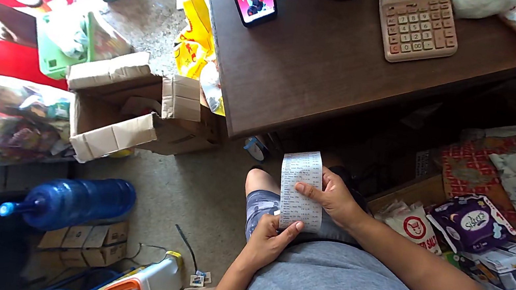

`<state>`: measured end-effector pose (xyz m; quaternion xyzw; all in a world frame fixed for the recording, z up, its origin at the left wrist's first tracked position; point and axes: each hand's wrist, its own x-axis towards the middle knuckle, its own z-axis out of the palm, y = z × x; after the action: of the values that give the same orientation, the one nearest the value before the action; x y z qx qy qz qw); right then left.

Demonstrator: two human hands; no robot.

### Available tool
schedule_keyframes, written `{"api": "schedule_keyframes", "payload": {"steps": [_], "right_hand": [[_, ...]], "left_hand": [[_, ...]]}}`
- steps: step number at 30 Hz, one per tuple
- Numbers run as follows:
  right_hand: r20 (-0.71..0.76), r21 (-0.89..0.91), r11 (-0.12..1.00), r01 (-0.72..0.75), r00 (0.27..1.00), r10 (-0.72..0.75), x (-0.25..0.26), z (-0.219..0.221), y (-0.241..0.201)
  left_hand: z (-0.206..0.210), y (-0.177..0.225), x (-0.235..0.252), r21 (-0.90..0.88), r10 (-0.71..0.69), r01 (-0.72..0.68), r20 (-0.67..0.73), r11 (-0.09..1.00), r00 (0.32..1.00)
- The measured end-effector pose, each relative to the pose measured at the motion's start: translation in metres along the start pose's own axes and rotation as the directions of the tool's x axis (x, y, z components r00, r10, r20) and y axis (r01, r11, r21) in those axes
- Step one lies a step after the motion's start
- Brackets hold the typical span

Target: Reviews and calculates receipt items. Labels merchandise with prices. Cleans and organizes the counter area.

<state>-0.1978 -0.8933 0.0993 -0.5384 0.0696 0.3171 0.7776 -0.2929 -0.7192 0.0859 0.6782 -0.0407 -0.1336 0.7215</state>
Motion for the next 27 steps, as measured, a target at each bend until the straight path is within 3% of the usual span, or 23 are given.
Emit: {"api": "schedule_keyframes", "payload": {"steps": [10, 27], "right_hand": [[0.12, -0.023, 0.999, -0.028, 0.992, 0.03, -0.0033, 0.0021, 0.0015], [0.011, -0.02, 1.0, 0.013, 1.0, -0.013, -0.0021, 0.0036, -0.003]], "left_hand": [[0.0018, 0.0012, 0.0014, -0.002, -0.037, 0.037, -0.082, 0.999, 0.996], [-0.0024, 0.0048, 0.0021, 0.014, -0.048, 0.048, -0.017, 0.999, 0.999]]}}
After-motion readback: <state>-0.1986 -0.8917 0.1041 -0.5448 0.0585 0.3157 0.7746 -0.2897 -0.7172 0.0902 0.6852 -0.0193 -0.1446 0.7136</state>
